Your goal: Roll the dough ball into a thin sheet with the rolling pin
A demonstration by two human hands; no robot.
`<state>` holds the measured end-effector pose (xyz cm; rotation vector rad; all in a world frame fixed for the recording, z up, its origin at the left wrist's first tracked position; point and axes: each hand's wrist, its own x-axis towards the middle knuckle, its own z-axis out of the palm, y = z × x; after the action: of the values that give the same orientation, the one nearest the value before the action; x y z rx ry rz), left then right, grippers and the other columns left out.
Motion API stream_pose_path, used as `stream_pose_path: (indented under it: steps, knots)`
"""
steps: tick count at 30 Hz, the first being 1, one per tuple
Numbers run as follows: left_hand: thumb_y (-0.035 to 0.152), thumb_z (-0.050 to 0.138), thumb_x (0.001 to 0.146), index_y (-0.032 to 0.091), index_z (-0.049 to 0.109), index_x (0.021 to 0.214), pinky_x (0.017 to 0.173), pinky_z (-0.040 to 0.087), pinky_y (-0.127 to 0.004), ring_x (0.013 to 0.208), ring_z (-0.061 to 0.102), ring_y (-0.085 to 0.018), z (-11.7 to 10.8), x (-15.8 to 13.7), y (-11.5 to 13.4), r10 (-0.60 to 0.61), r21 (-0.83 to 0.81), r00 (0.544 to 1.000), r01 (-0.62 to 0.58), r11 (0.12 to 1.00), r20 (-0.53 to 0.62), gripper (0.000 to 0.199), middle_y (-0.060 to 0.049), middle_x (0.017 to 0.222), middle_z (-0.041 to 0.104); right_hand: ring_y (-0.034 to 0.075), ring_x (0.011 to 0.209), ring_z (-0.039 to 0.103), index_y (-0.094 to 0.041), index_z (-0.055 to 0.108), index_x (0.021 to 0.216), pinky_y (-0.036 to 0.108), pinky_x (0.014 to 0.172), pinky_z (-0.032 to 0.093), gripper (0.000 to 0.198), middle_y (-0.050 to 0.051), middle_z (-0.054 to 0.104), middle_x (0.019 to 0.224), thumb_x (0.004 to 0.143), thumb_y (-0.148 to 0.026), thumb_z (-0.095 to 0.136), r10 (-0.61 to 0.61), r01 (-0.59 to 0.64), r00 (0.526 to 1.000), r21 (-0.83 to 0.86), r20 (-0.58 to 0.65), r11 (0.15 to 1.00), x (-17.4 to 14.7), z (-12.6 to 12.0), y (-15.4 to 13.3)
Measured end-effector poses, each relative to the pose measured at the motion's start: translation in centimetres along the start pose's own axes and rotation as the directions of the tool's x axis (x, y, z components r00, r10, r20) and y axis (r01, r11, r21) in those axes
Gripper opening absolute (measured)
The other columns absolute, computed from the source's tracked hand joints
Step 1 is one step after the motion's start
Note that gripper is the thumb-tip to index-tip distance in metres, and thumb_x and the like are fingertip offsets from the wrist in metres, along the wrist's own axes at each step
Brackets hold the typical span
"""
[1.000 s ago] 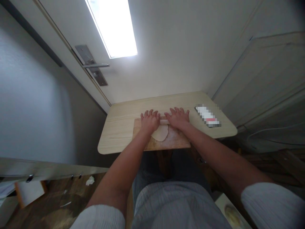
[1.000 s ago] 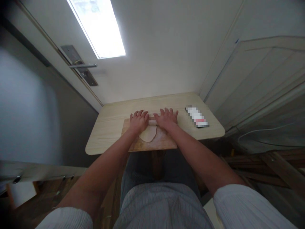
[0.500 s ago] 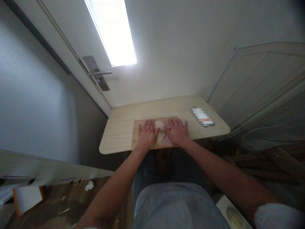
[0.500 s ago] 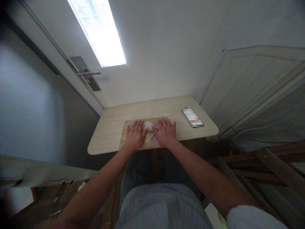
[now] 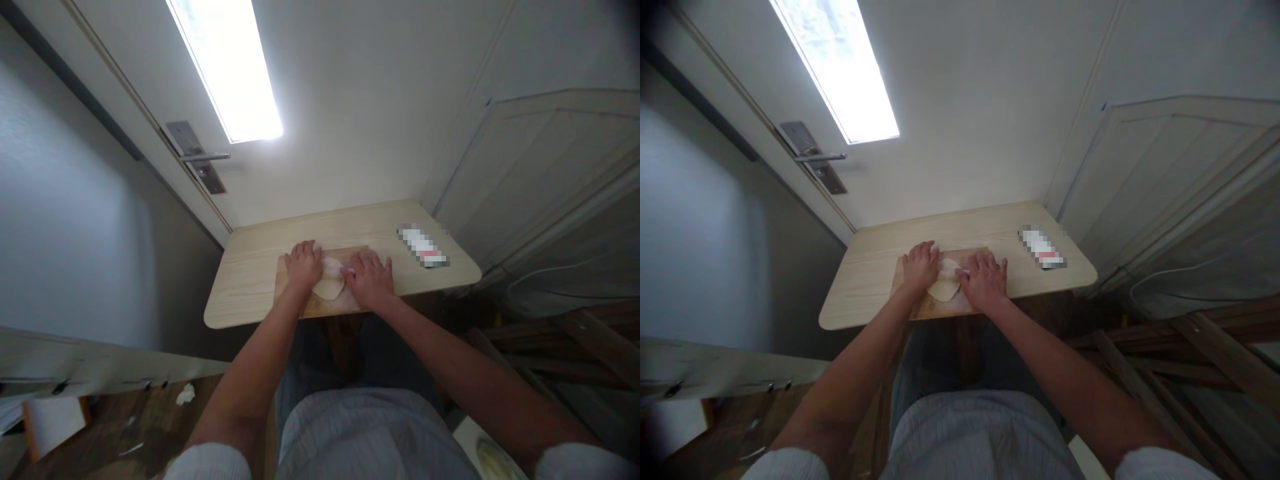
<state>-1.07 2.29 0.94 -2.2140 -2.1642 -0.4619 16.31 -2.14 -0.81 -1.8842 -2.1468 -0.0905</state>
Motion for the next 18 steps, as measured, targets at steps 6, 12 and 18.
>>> stream_pose_path:
  steps: [6,12,18]
  knots:
    - [0.039,0.020,0.103,0.026,0.046,0.142,0.112,0.029,-0.060,0.137,0.040,-0.027,0.4,1.1,-0.2,0.037,0.038,0.999,-0.037,0.999,0.020,0.049,-0.012,0.148,0.048,0.035,0.140,0.031,-0.018,0.048,0.142,0.064,0.113,0.011,0.063,0.013,0.044,0.152,0.100,-0.056,0.021,0.008,-0.008,1.000,-0.007,-0.003,1.000,1.3,0.3,0.0]
    - [0.037,0.026,0.102,0.026,0.051,0.137,0.108,0.031,-0.062,0.133,0.042,-0.030,0.6,2.4,-0.2,0.054,0.059,0.998,-0.056,0.997,0.042,0.044,-0.013,0.144,0.050,0.035,0.141,0.031,-0.018,0.047,0.144,0.064,0.114,0.007,0.064,0.011,0.045,0.152,0.100,-0.056,0.020,0.017,-0.017,1.000,-0.014,0.009,1.000,3.1,0.9,0.4]
    - [0.032,0.029,0.101,0.025,0.057,0.127,0.104,0.036,-0.059,0.124,0.048,-0.031,0.7,3.8,-0.2,0.071,0.094,0.997,-0.074,0.993,0.026,0.039,-0.014,0.134,0.056,0.035,0.142,0.029,-0.019,0.050,0.143,0.065,0.114,0.005,0.063,0.011,0.044,0.152,0.099,-0.055,0.022,0.040,-0.039,0.998,-0.016,0.049,0.999,4.9,1.0,0.5]
